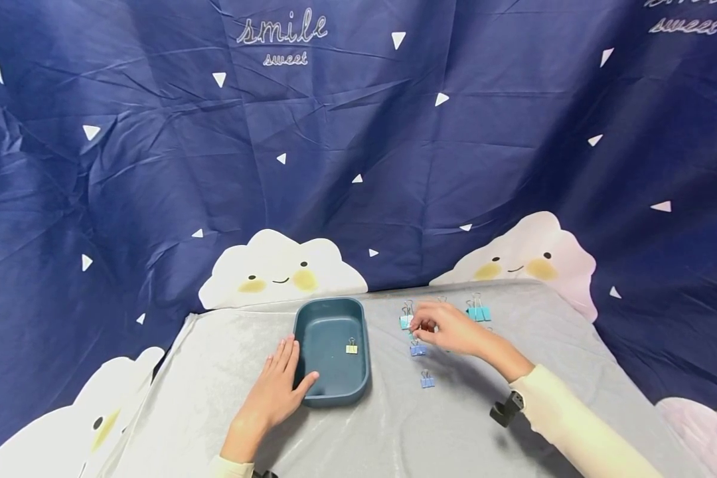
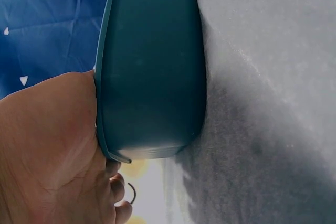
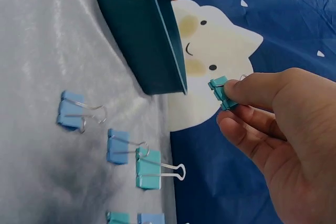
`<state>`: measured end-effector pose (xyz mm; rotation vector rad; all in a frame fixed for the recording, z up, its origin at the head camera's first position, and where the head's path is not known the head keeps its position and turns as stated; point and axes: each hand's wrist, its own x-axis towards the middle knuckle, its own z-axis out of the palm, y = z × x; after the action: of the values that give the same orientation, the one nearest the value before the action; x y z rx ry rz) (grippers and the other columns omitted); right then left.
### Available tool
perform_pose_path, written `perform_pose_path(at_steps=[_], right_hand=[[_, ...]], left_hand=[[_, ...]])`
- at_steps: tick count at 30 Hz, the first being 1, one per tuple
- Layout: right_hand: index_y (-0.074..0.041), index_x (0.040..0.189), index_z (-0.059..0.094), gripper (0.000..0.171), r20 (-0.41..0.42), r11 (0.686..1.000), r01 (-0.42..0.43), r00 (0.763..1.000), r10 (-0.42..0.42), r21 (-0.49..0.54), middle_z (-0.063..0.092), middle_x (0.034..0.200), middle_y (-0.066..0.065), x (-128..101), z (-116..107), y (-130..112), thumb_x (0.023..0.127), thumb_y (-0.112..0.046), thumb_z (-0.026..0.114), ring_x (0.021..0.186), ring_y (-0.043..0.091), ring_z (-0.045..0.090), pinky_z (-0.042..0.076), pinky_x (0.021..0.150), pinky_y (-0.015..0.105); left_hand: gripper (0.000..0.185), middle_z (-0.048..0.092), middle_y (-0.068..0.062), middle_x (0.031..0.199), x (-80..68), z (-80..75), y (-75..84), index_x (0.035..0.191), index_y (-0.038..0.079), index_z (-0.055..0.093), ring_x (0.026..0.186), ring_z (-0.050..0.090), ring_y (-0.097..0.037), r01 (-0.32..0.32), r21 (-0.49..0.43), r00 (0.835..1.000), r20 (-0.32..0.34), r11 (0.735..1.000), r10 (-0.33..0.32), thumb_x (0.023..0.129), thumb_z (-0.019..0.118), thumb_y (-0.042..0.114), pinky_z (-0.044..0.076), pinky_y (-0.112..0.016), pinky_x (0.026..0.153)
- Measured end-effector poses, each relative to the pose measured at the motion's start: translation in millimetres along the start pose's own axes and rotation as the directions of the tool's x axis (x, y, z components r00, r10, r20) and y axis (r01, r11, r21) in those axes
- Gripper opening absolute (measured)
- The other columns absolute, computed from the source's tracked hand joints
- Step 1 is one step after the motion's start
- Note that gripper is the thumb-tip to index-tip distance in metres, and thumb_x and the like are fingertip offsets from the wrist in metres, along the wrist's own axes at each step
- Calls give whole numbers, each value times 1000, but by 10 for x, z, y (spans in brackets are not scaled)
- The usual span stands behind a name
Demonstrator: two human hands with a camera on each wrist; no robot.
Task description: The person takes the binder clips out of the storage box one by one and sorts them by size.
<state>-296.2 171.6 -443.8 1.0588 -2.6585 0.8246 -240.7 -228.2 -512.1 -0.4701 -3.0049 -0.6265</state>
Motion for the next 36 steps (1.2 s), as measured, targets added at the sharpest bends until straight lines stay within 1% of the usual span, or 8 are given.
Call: perform_pose_path(at_steps=[6, 13, 17, 22, 27, 30, 33, 36], right_hand=[[-17, 95, 77, 10, -5, 999, -47, 999, 48, 11, 65, 90, -13, -168, -13, 91, 95, -7, 77, 81, 2, 60, 59, 73, 30], [-17, 94, 76, 12, -36, 998, -70, 997, 70, 7, 66, 89, -11, -368, -4, 225, 93, -5, 79, 81, 2, 61, 58, 71, 28], [-15, 96, 77, 11, -45, 994, -102, 994, 103, 31, 67, 91, -10, -493, -12, 287, 93, -6, 80, 81, 1, 61, 59, 71, 27], [-16, 97, 77, 12, -54, 989, -139, 988, 142, 59, 68, 91, -10, -632, -10, 344, 93, -6, 81, 82, 0, 61, 58, 73, 26], [-14, 95, 78, 14, -81, 989, -118, 989, 126, 91, 71, 91, -4, -749, 45, 399, 91, -1, 81, 81, 0, 62, 59, 71, 26], [-13, 93, 78, 14, -96, 991, -102, 989, 111, 92, 72, 90, -4, -817, 84, 430, 89, 0, 81, 80, 0, 62, 59, 71, 26], [-13, 93, 78, 13, -98, 990, -115, 988, 123, 82, 72, 90, -6, -882, 109, 454, 89, -1, 82, 80, -1, 61, 58, 71, 25], [-11, 96, 78, 11, -78, 983, -157, 983, 165, 97, 72, 91, -5, -938, 124, 468, 90, -3, 82, 79, -2, 61, 57, 72, 24]], left_hand=[[89, 18, -20, 178, 2, 1, -4, 167, -4, 26, 166, 17, -40, 12, 3, 1000, 17, 1000, -12, 108, 53, 57, 20, -63, 133], [89, 18, -20, 178, 7, 4, 3, 167, -4, 26, 166, 16, -40, 8, 1, 1000, 13, 1000, -8, 108, 53, 57, 20, -63, 133], [88, 21, -22, 177, 3, 5, 7, 166, -5, 29, 165, 19, -42, -3, -3, 1000, 1, 1000, 3, 107, 54, 57, 22, -65, 132], [89, 19, -21, 177, 3, 9, -8, 166, -4, 27, 166, 17, -41, 4, -1, 1000, 9, 1000, -4, 108, 53, 57, 20, -63, 132], [88, 18, -20, 178, 5, 15, -15, 167, -4, 26, 166, 16, -40, 8, -2, 1000, 12, 1000, -8, 108, 53, 56, 19, -63, 133], [89, 17, -20, 178, 9, 18, -13, 167, -3, 26, 166, 16, -40, 9, 0, 1000, 13, 1000, -9, 108, 52, 57, 20, -63, 133], [89, 17, -20, 178, 10, 18, -9, 167, -3, 26, 166, 16, -40, 7, -1, 1000, 12, 1000, -7, 108, 52, 57, 20, -63, 133], [88, 17, -20, 178, 11, 17, -8, 167, -3, 26, 166, 16, -40, 6, -2, 1000, 9, 1000, -6, 108, 53, 57, 20, -63, 133]])
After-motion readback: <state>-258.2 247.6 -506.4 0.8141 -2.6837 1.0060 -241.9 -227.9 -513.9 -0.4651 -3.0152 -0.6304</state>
